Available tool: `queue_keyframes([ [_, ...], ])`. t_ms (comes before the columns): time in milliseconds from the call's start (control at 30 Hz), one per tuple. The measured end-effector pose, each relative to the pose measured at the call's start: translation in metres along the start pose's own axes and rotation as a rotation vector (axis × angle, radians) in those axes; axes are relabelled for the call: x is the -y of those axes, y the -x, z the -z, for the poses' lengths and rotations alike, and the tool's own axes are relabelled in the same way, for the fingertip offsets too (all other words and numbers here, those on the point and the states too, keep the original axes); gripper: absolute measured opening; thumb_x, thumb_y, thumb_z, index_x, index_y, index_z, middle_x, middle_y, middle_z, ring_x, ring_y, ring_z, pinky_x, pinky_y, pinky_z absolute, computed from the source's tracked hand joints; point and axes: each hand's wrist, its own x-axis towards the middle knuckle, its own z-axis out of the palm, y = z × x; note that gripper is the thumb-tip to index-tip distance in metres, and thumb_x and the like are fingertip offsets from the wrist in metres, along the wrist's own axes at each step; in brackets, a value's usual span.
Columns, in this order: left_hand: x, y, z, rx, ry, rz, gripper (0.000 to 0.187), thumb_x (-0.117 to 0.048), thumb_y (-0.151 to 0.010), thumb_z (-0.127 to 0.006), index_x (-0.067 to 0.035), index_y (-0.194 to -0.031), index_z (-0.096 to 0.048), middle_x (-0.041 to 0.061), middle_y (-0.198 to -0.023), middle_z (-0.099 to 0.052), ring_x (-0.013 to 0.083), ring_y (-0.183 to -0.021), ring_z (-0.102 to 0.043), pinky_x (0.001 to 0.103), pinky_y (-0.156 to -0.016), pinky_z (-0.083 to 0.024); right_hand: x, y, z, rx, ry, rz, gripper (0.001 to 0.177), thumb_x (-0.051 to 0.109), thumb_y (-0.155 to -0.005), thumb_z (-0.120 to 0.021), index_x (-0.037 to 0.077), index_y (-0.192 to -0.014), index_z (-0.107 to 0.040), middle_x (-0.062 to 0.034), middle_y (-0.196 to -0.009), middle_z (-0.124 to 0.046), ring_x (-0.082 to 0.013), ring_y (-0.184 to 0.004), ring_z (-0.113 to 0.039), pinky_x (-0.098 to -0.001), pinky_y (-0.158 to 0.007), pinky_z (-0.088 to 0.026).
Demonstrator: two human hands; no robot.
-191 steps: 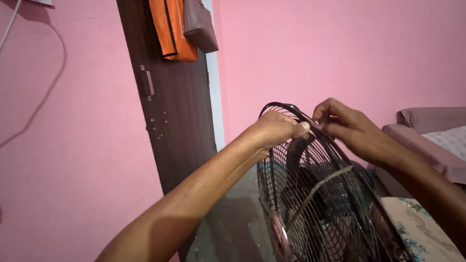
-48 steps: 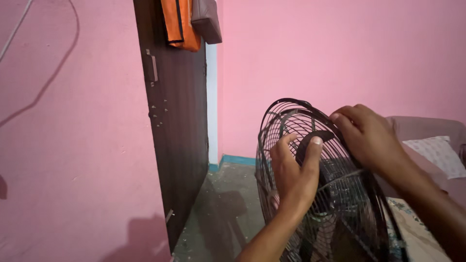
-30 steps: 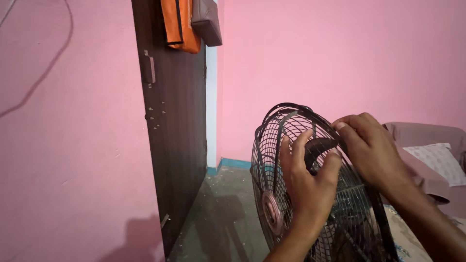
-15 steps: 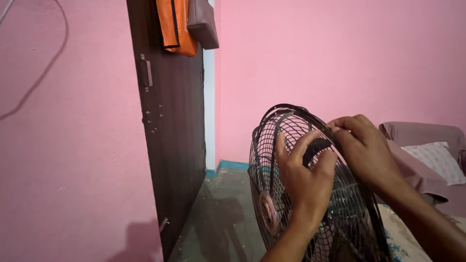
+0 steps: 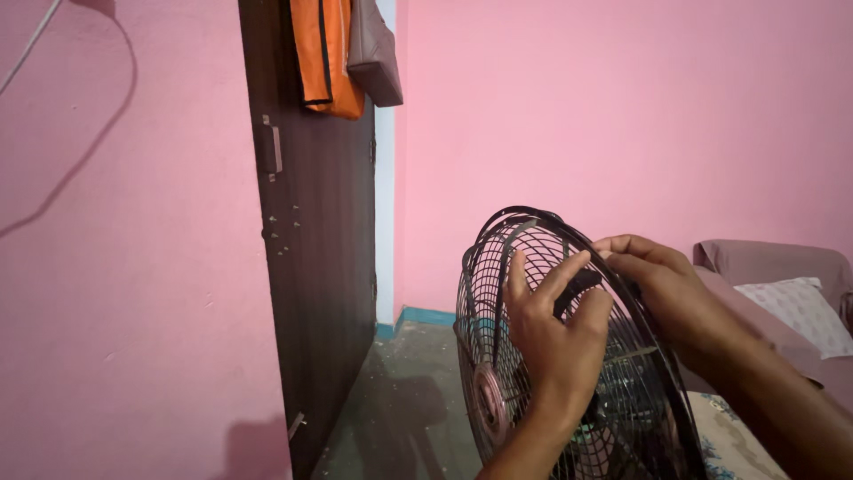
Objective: The person repairs a standing fan by securing its front grille with wire. They wrap wire around the grille's rim, twist it to tighten, and use pliers to cut the excess. The fan remains on the floor throughout the process.
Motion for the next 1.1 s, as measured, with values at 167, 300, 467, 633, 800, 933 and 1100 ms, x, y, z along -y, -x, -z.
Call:
queue_keyframes([
  [167, 0.002, -0.002, -0.001, -0.007, 0.032, -0.030, 0.043, -0.026, -0.073, -0.069, -0.022, -0.113, -0.081, 0.023, -0.165, -0.029, 0.0400, -0.154, -0.027, 0.059, -0.119, -0.025, -0.018, -0.017, 0.006, 0.039, 0.027, 0.185, 0.027, 0.017, -0.101, -0.050, 0.000, -0.117, -0.064, -0.0134, -0.106, -0.069, -0.0203, -0.101, -0.065, -0.0355, -0.091, -0.054],
  [300, 0.004, -0.002, -0.003, -0.006, 0.048, -0.050, 0.043, -0.026, -0.073, -0.070, -0.021, -0.115, -0.081, 0.024, -0.165, -0.029, 0.0406, -0.154, -0.026, 0.059, -0.119, -0.025, -0.019, -0.014, 0.002, -0.035, 0.047, 0.172, 0.029, 0.015, -0.099, -0.049, 0.004, -0.122, -0.063, -0.0126, -0.108, -0.068, -0.0201, -0.102, -0.064, -0.0351, -0.091, -0.053],
  [467, 0.007, -0.003, -0.004, 0.009, 0.076, -0.106, 0.045, -0.026, -0.074, -0.069, -0.019, -0.117, -0.080, 0.027, -0.164, -0.030, 0.0420, -0.153, -0.030, 0.057, -0.119, -0.030, -0.018, -0.011, 0.001, -0.037, 0.024, 0.179, 0.030, 0.015, -0.099, -0.050, 0.004, -0.123, -0.063, -0.0114, -0.107, -0.068, -0.0188, -0.101, -0.065, -0.0338, -0.089, -0.053],
  [633, 0.008, -0.002, -0.001, 0.037, 0.037, -0.096, 0.049, -0.025, -0.073, -0.070, -0.017, -0.121, -0.078, 0.028, -0.166, -0.027, 0.0428, -0.155, -0.026, 0.058, -0.118, -0.026, -0.027, -0.015, 0.005, -0.042, 0.046, 0.192, 0.031, 0.019, -0.103, -0.050, 0.001, -0.124, -0.064, -0.0150, -0.106, -0.067, -0.0230, -0.095, -0.062, -0.0365, -0.080, -0.052],
  [800, 0.005, 0.001, -0.003, -0.014, 0.001, -0.147, 0.056, -0.025, -0.075, -0.070, -0.010, -0.128, -0.064, 0.028, -0.162, -0.033, 0.0434, -0.154, -0.027, 0.058, -0.120, -0.024, -0.022, -0.010, 0.005, -0.073, 0.021, 0.147, 0.036, 0.028, -0.107, -0.051, 0.002, -0.126, -0.066, -0.0157, -0.105, -0.068, -0.0254, -0.093, -0.063, -0.0394, -0.075, -0.051],
  [933, -0.004, 0.005, 0.006, 0.003, 0.023, -0.129, 0.060, -0.025, -0.074, -0.067, -0.005, -0.129, -0.056, 0.020, -0.140, -0.048, 0.0367, -0.139, -0.043, 0.052, -0.113, -0.036, -0.014, 0.001, -0.004, -0.054, 0.067, 0.281, 0.034, 0.030, -0.097, -0.059, 0.004, -0.118, -0.067, -0.0083, -0.105, -0.066, -0.0150, -0.099, -0.061, -0.0303, -0.085, -0.050],
  [1100, -0.014, 0.012, 0.009, -0.015, 0.115, -0.055, 0.059, -0.024, -0.072, -0.067, -0.005, -0.126, -0.058, 0.013, -0.133, -0.049, 0.0278, -0.126, -0.053, 0.046, -0.107, -0.043, -0.014, 0.003, -0.001, -0.083, 0.123, 0.328, 0.035, 0.031, -0.098, -0.057, 0.004, -0.117, -0.068, -0.0054, -0.109, -0.065, -0.0150, -0.098, -0.063, -0.0297, -0.084, -0.051],
])
